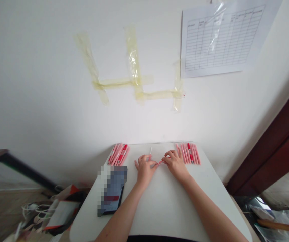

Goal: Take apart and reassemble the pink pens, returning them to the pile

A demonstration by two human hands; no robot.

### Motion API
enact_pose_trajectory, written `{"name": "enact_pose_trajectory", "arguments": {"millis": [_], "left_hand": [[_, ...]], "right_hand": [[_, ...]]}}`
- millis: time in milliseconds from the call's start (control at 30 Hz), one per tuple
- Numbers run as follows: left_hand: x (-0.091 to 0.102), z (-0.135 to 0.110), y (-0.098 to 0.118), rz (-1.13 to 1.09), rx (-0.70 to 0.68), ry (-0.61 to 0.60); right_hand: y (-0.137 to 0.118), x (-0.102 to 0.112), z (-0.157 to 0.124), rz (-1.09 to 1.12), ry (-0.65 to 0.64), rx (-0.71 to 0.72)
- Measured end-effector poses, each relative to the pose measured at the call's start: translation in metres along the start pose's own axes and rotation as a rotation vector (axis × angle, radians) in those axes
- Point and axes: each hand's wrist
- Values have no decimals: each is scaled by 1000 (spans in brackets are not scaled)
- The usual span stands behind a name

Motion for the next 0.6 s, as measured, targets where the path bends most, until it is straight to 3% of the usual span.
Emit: {"name": "enact_pose_trajectory", "arguments": {"millis": [600], "left_hand": [[2,-1,1,60,23,40]], "right_hand": [[20,-3,-6,7,94,-94]]}}
Point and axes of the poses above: each hand's wrist, its own z-axis towards the middle knuckle, its own x-axis out of the back of the hand, y = z × x, and after that the axes turned 11 degrees about z, right-handed
